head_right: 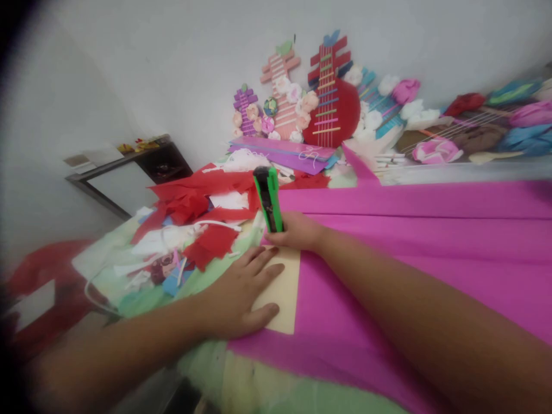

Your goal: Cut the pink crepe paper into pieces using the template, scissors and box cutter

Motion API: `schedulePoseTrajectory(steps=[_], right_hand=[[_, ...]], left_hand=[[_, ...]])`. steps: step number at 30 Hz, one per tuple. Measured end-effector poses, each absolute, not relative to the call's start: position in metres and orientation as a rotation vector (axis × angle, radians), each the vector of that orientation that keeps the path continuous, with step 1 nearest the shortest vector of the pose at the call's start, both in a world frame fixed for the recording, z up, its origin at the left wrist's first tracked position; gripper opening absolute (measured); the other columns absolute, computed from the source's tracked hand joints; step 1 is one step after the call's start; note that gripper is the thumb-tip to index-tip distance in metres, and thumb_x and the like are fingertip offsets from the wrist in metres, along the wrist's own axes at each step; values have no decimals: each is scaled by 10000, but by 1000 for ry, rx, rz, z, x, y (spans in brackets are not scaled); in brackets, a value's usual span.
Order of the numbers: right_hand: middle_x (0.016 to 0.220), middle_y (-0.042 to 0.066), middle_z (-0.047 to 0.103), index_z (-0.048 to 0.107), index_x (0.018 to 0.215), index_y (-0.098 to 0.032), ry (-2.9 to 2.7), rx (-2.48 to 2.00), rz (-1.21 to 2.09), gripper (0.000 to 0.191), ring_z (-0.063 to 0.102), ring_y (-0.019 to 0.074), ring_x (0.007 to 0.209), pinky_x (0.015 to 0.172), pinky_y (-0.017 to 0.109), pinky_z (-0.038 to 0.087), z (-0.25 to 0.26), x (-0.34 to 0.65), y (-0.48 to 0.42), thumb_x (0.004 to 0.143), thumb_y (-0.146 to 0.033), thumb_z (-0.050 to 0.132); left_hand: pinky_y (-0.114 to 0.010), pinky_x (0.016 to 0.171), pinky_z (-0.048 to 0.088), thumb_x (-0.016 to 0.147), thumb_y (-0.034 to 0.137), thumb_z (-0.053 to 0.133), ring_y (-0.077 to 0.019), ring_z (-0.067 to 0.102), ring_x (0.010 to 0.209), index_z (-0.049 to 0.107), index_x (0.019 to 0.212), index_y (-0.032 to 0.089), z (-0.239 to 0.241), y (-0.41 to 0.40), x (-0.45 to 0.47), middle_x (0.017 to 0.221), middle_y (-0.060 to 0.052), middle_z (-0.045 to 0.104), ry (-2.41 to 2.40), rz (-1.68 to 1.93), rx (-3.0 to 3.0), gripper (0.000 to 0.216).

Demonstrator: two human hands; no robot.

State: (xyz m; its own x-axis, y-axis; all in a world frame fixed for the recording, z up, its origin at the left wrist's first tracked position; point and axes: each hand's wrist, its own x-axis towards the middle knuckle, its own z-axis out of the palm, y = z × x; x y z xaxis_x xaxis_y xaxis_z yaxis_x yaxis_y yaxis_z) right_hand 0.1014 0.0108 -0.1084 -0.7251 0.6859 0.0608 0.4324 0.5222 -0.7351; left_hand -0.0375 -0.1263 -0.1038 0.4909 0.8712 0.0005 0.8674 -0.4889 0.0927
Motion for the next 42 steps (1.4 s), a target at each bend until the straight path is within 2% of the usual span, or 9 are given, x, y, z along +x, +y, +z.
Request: schedulePoseTrajectory(steps=[5, 13, 19, 26, 33, 42], right_hand=[[605, 6, 540, 544, 655, -140, -2318, -909, 1088, 226, 489, 108, 577, 535, 214, 370, -110, 104, 13, 674, -360, 499], [570, -7, 502, 523, 619, -138, -2342, -926, 1132, 217, 453, 95, 546, 505, 208, 347, -106, 104, 10, 652, -352, 509], [549, -29, 435, 472, 570, -150, -2425, -964, 1001, 215, 398, 76, 519, 484, 201, 314, -105, 101, 8, 630, -353, 506], [552, -7, 497, 532, 595, -141, -2342, -954, 1061, 216, 447, 95, 532, 489, 207, 330, -107, 104, 10, 652, -348, 504], [546, -1, 529, 529, 589, -142, -2303, -963, 1083, 190, 482, 101, 525, 494, 209, 354, -107, 105, 11, 651, -318, 495], [527, -37, 424, 434, 559, -159, -2472, -933, 953, 217, 389, 70, 495, 465, 196, 293, -105, 102, 10, 639, -351, 495]], left_hand=[[-502, 1001, 204, 773, 493, 427, -348, 231, 1240, 394, 1253, 137, -103, -127, -38, 1351, -181, 293, 1516, 92, 2649, 598], [-508, 996, 210, 771, 511, 423, -354, 215, 1244, 383, 1265, 151, -105, -127, -38, 1359, -168, 284, 1530, 95, 2628, 613], [-516, 989, 216, 775, 507, 409, -371, 212, 1239, 377, 1270, 150, -104, -126, -38, 1355, -175, 283, 1543, 56, 2619, 611], [-514, 996, 207, 769, 497, 426, -366, 210, 1243, 388, 1265, 142, -103, -126, -38, 1362, -175, 275, 1535, 49, 2635, 612], [-509, 1002, 206, 769, 501, 434, -349, 211, 1247, 384, 1264, 153, -104, -126, -39, 1367, -164, 274, 1521, 87, 2633, 607], [-520, 990, 215, 768, 504, 430, -364, 225, 1234, 395, 1256, 149, -105, -126, -39, 1346, -176, 299, 1539, 93, 2630, 605]])
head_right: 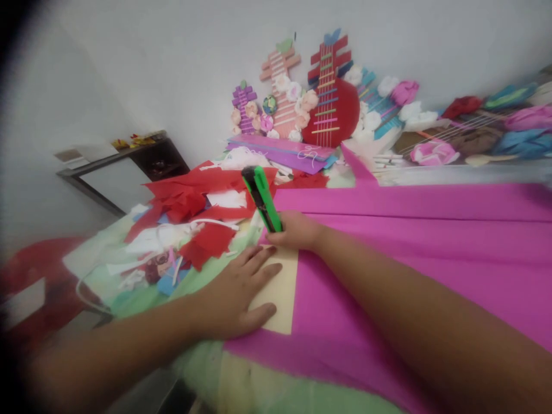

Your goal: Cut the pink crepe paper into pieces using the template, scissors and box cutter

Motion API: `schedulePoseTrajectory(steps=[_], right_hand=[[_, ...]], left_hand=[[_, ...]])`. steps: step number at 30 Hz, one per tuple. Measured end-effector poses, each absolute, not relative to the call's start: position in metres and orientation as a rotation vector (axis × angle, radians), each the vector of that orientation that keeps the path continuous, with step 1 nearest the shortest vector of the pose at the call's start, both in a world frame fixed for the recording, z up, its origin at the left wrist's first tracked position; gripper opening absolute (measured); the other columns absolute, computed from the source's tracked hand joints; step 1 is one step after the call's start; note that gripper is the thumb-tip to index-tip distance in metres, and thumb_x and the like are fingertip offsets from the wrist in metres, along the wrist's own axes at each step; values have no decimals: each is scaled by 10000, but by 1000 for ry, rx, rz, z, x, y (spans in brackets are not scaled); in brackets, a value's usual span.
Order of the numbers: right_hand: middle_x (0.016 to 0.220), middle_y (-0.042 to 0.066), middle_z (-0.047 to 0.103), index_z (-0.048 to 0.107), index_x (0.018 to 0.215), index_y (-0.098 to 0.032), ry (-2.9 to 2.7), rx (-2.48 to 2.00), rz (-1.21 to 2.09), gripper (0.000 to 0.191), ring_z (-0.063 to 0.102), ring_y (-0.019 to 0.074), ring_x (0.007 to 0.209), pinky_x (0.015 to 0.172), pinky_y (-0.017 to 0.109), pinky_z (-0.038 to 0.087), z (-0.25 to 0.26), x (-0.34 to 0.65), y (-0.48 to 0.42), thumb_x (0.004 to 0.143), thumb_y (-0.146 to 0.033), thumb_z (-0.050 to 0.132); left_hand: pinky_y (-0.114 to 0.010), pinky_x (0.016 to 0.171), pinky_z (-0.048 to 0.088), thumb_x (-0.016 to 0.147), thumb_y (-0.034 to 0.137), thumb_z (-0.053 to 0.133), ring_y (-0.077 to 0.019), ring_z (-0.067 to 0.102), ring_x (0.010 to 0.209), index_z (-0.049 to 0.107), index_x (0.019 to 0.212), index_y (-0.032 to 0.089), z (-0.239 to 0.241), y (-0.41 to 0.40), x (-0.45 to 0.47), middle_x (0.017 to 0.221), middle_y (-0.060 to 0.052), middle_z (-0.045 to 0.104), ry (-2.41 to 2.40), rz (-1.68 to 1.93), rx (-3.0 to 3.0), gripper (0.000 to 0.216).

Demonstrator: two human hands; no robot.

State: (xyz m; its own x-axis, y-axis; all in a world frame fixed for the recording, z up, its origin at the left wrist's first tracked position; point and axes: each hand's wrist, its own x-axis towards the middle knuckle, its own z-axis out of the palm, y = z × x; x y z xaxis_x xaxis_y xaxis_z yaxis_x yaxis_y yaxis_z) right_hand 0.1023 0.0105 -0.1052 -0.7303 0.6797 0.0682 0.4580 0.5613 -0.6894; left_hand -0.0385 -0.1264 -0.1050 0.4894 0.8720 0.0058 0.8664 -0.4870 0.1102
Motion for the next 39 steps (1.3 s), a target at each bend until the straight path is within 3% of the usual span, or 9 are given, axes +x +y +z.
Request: schedulePoseTrajectory(steps=[10, 16, 20, 25, 31, 39], right_hand=[[632, 22, 575, 577, 691, -129, -2104, -933, 1218, 280, 511, 100, 565, 554, 216, 400, -97, 108, 18, 691, -404, 524], [479, -29, 457, 566, 665, -128, -2338, -773, 1299, 245, 416, 61, 433, 440, 194, 347, -60, 122, 15, 700, -370, 551], [542, 3, 523, 586, 697, -111, -2198, -978, 1282, 273, 453, 66, 453, 441, 193, 372, -78, 123, 11, 708, -379, 532], [600, 3, 569, 585, 747, -123, -2120, -921, 1301, 191, 484, 64, 487, 483, 187, 403, -106, 122, 13, 714, -299, 520], [673, 24, 608, 567, 710, -127, -2194, -770, 1299, 199, 551, 102, 612, 590, 214, 453, -108, 126, 15, 694, -325, 552], [681, 18, 599, 547, 706, -141, -2292, -754, 1252, 151, 549, 113, 632, 618, 231, 454, -110, 124, 15, 697, -291, 529]], left_hand=[[-511, 995, 218, 760, 485, 454, -362, 217, 1243, 395, 1260, 152, -103, -127, -38, 1365, -173, 278, 1540, 88, 2618, 604], [-508, 1003, 200, 772, 487, 419, -370, 197, 1253, 399, 1266, 134, -101, -129, -37, 1368, -194, 262, 1532, 60, 2615, 607], [-507, 1007, 195, 793, 500, 365, -361, 194, 1257, 381, 1276, 124, -101, -127, -36, 1376, -185, 253, 1535, 35, 2613, 612], [-538, 968, 243, 770, 517, 380, -397, 272, 1206, 403, 1246, 119, -98, -123, -34, 1364, -168, 290, 1499, 2, 2675, 621], [-480, 991, 240, 735, 462, 450, -347, 309, 1205, 472, 1132, 82, -100, -120, -34, 1316, -221, 334, 1392, 63, 2761, 550], [-483, 986, 247, 730, 451, 451, -362, 295, 1209, 478, 1106, 61, -102, -117, -34, 1302, -241, 334, 1347, 85, 2773, 543]])
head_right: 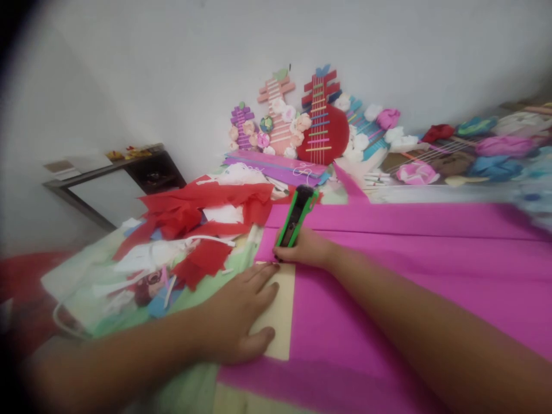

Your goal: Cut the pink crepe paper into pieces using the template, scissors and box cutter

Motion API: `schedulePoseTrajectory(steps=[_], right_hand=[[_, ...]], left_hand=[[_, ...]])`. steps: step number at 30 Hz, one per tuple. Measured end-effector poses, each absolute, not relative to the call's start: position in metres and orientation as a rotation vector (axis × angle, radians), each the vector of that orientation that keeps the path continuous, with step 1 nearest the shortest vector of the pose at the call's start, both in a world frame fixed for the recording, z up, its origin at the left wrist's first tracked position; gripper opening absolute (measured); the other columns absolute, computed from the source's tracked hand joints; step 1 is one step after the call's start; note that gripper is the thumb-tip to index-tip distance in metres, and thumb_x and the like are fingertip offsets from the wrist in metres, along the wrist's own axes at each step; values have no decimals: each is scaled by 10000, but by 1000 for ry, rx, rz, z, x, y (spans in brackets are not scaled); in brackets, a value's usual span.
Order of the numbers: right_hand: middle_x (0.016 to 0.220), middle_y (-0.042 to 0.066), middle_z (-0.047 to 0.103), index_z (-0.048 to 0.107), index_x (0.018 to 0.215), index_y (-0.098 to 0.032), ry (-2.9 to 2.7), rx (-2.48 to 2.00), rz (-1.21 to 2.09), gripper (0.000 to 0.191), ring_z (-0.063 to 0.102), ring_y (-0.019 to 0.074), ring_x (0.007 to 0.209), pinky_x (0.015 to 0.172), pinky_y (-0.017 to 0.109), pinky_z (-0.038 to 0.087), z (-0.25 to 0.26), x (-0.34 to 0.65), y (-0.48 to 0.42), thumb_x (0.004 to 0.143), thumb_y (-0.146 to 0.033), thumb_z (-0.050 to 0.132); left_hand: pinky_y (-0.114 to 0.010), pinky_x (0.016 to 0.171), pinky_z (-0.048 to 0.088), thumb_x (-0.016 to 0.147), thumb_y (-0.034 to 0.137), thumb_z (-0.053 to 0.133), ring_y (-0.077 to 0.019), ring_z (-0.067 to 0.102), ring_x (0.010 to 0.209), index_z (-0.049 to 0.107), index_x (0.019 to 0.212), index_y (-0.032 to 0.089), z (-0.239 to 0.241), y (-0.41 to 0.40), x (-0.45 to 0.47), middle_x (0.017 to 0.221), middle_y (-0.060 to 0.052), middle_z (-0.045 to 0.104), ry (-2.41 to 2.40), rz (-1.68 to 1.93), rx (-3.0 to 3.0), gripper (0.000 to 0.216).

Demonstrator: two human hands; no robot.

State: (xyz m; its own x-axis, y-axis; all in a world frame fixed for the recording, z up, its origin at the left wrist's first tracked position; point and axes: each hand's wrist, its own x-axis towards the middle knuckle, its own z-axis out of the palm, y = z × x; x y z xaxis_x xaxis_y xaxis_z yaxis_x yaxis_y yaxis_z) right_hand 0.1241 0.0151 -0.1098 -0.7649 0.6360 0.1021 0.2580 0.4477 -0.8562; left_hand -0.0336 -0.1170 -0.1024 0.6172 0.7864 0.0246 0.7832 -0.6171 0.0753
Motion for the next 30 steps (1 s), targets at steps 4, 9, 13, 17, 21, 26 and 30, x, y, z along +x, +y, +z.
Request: schedulePoseTrajectory(steps=[4, 9, 13, 17, 21, 26, 30], right_hand=[[698, 18, 599, 547, 727, -140, -2334, -762, 1218, 154, 549, 113, 646, 616, 227, 449, -111, 124, 15, 690, -289, 538], [674, 18, 598, 557, 699, -140, -2267, -699, 1190, 161, 553, 112, 631, 624, 235, 461, -110, 126, 13, 694, -299, 536], [676, 26, 618, 576, 695, -139, -2222, -759, 1219, 163, 575, 123, 641, 639, 245, 473, -109, 128, 13, 682, -299, 546], [674, 29, 623, 581, 698, -137, -2213, -769, 1226, 161, 577, 124, 634, 638, 246, 476, -108, 129, 13, 682, -293, 546], [668, 26, 615, 571, 688, -137, -2233, -769, 1209, 157, 565, 117, 625, 632, 240, 466, -108, 128, 12, 685, -290, 537], [643, 5, 570, 542, 675, -145, -2345, -762, 1133, 151, 515, 103, 600, 580, 224, 432, -110, 126, 13, 679, -295, 533], [638, -3, 548, 530, 674, -150, -2359, -732, 1143, 149, 498, 96, 602, 578, 217, 422, -112, 127, 13, 688, -298, 524]], left_hand=[[-487, 988, 241, 725, 450, 454, -367, 296, 1206, 474, 1118, 53, -101, -117, -33, 1291, -248, 343, 1352, 80, 2763, 559], [-500, 981, 245, 719, 448, 469, -377, 282, 1209, 484, 1106, 53, -99, -117, -33, 1299, -253, 329, 1362, 74, 2742, 553], [-500, 980, 245, 720, 445, 467, -372, 288, 1207, 478, 1119, 54, -99, -117, -33, 1305, -250, 323, 1363, 76, 2743, 558], [-495, 983, 241, 723, 450, 466, -370, 294, 1205, 480, 1120, 57, -100, -117, -34, 1300, -248, 331, 1351, 93, 2748, 558], [-499, 981, 242, 726, 449, 466, -369, 298, 1201, 483, 1114, 60, -102, -117, -35, 1303, -248, 327, 1341, 108, 2756, 550], [-509, 980, 242, 717, 448, 479, -375, 296, 1203, 482, 1115, 54, -102, -116, -34, 1295, -250, 341, 1341, 113, 2742, 560], [-507, 988, 234, 714, 446, 476, -371, 273, 1220, 469, 1131, 50, -103, -116, -34, 1302, -254, 329, 1363, 82, 2708, 576]])
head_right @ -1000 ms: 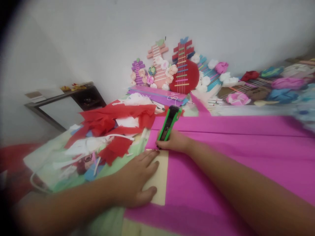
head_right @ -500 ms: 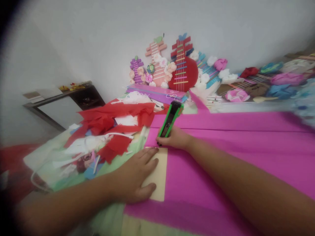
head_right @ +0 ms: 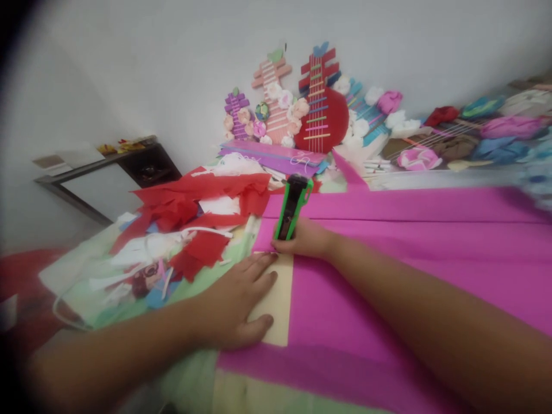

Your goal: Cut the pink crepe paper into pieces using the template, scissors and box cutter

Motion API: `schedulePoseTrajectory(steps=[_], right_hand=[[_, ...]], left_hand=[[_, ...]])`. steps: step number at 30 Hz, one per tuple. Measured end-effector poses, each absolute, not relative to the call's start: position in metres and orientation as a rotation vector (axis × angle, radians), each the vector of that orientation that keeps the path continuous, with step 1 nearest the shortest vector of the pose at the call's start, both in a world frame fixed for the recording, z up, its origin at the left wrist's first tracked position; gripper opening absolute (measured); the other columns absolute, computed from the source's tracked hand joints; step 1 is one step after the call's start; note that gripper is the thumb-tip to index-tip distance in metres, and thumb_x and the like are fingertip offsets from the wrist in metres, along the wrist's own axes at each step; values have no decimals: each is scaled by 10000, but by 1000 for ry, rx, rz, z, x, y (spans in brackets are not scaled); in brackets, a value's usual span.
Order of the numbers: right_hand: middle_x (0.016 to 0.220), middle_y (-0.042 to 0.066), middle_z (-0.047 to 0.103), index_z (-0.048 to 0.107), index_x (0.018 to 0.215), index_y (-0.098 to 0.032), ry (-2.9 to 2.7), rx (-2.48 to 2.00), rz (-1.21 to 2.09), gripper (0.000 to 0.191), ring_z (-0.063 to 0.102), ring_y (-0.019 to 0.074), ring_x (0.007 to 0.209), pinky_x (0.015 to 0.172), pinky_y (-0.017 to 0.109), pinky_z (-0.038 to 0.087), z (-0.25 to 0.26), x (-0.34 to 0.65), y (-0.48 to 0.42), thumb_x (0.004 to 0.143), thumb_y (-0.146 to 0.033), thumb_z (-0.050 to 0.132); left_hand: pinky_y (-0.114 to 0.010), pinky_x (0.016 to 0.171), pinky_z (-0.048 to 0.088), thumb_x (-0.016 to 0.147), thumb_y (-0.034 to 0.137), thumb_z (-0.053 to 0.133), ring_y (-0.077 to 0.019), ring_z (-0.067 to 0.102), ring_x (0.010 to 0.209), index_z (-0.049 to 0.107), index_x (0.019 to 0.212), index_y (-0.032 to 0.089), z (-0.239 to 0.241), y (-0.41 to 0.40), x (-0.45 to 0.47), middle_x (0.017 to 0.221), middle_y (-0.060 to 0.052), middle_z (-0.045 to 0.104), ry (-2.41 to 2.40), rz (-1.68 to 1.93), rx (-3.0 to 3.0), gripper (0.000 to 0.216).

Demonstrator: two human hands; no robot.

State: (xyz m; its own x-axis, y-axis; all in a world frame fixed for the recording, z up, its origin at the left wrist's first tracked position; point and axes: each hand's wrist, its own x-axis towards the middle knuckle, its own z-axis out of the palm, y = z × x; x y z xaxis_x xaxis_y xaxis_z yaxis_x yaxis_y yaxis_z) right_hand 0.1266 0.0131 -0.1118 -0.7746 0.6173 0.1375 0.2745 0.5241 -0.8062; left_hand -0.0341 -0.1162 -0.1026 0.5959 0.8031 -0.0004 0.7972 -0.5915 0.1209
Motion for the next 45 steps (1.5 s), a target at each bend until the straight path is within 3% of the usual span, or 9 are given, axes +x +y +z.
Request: schedulePoseTrajectory(steps=[8, 19, 26, 31, 45], right_hand=[[636, 6, 577, 545, 685, -140, -2260, -716, 1199, 158, 522, 95, 583, 568, 216, 435, -112, 132, 15, 693, -296, 525], [617, -5, 554, 527, 659, -151, -2384, -782, 1119, 162, 509, 101, 587, 560, 219, 413, -111, 129, 14, 683, -311, 532], [662, 24, 608, 560, 692, -135, -2194, -778, 1187, 165, 567, 119, 636, 634, 237, 461, -110, 137, 16, 678, -299, 545], [649, 22, 616, 576, 677, -139, -2216, -736, 1241, 148, 568, 115, 609, 605, 230, 466, -109, 136, 15, 680, -283, 541], [632, 4, 579, 541, 670, -149, -2334, -791, 1139, 147, 530, 109, 594, 563, 220, 425, -110, 133, 14, 682, -296, 527]], left_hand=[[-541, 985, 214, 724, 434, 471, -373, 207, 1250, 332, 1282, 87, -102, -117, -33, 1368, -224, 238, 1388, 16, 2640, 671], [-544, 1004, 166, 731, 426, 455, -349, 196, 1258, 282, 1324, 128, -103, -114, -33, 1394, -141, 239, 1323, 56, 2649, 685], [-547, 991, 180, 736, 432, 436, -360, 186, 1253, 291, 1324, 140, -98, -113, -32, 1391, -145, 244, 1321, -19, 2674, 672], [-573, 965, 194, 727, 418, 463, -365, 232, 1230, 309, 1312, 206, -99, -113, -32, 1382, -141, 254, 1281, 26, 2703, 641], [-575, 951, 203, 719, 413, 470, -377, 239, 1213, 317, 1308, 215, -100, -112, -33, 1364, -142, 271, 1301, 49, 2705, 640]])
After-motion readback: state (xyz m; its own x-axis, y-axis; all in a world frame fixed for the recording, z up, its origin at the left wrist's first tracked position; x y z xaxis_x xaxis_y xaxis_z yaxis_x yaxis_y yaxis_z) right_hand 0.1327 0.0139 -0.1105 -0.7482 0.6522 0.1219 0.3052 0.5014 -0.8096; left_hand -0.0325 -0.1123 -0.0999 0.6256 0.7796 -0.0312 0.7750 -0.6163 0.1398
